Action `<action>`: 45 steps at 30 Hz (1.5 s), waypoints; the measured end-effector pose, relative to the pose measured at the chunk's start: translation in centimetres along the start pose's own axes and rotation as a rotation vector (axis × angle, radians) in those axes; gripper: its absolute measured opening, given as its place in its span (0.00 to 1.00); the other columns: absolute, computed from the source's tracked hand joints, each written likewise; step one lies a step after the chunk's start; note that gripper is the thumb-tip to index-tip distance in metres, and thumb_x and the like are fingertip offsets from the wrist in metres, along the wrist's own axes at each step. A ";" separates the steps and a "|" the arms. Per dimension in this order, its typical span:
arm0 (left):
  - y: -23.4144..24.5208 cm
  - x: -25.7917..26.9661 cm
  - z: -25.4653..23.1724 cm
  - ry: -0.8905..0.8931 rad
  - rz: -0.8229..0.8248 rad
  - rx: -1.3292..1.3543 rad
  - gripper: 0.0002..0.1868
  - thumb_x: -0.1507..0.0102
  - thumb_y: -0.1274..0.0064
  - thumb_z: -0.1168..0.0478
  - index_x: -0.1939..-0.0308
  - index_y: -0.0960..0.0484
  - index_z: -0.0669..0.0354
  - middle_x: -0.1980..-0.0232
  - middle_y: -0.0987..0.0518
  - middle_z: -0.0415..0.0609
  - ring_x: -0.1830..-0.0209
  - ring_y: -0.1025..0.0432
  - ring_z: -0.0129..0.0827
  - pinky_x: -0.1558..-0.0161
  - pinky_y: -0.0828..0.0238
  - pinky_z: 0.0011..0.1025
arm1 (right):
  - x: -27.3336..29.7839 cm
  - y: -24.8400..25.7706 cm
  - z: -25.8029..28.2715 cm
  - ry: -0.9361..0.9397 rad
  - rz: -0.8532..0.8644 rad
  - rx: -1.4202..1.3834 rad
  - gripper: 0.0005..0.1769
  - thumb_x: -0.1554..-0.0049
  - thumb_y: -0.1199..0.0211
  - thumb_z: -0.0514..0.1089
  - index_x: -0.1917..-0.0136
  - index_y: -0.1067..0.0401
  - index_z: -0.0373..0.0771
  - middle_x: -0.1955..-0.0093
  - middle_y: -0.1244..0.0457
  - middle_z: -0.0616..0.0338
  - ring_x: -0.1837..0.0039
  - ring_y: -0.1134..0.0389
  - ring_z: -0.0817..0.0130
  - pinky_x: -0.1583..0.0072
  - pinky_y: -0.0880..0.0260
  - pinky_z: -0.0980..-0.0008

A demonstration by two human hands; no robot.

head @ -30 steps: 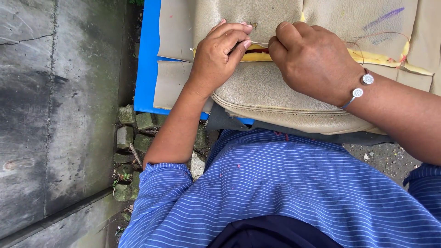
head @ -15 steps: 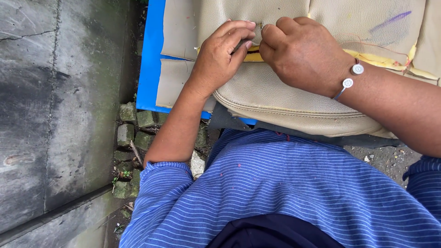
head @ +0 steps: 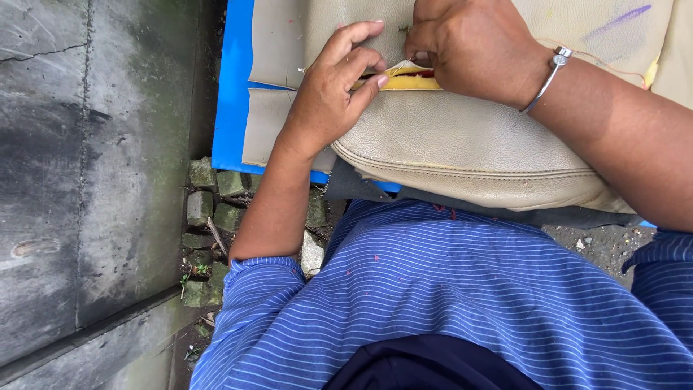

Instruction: Hand-sewing a tear in a leather seat cover using a needle and thread

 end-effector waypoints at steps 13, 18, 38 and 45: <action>-0.5 1.4 1.0 -0.024 -0.043 -0.137 0.08 0.30 0.37 0.71 0.55 0.23 0.64 0.27 0.34 0.55 0.32 0.24 0.46 0.20 0.50 0.59 | -1.6 -0.7 -0.8 0.024 0.213 -0.227 0.07 0.44 0.37 0.35 0.61 0.27 0.47 0.60 0.39 0.63 0.55 0.36 0.60 0.55 0.40 0.58; -0.1 1.6 0.3 -0.033 0.014 -0.082 0.03 0.27 0.40 0.70 0.57 0.18 0.66 0.24 0.39 0.59 0.22 0.36 0.47 0.19 0.55 0.64 | -1.7 0.3 -0.2 0.061 0.168 -0.136 0.07 0.43 0.36 0.36 0.60 0.26 0.48 0.59 0.38 0.64 0.54 0.34 0.60 0.56 0.38 0.58; -1.0 1.6 0.1 -0.053 -0.039 -0.245 0.05 0.27 0.42 0.71 0.56 0.23 0.60 0.23 0.39 0.52 0.24 0.29 0.44 0.19 0.52 0.65 | -1.5 -0.1 -0.7 0.078 0.122 -0.223 0.08 0.43 0.35 0.34 0.61 0.25 0.46 0.59 0.38 0.63 0.55 0.34 0.60 0.56 0.39 0.59; -0.8 1.3 0.6 -0.054 -0.036 -0.272 0.03 0.24 0.42 0.67 0.54 0.19 0.59 0.22 0.39 0.48 0.28 0.23 0.43 0.20 0.50 0.55 | -1.2 -4.7 -3.8 -0.063 0.266 -0.590 0.06 0.38 0.36 0.32 0.50 0.22 0.40 0.53 0.34 0.60 0.50 0.34 0.62 0.46 0.38 0.65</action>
Point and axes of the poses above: each hand's wrist, its own x-axis away from the middle knuckle, its own y-axis out of the back of the hand, z = x × y, the point moved 7 cm from there along -x, towards the middle knuckle
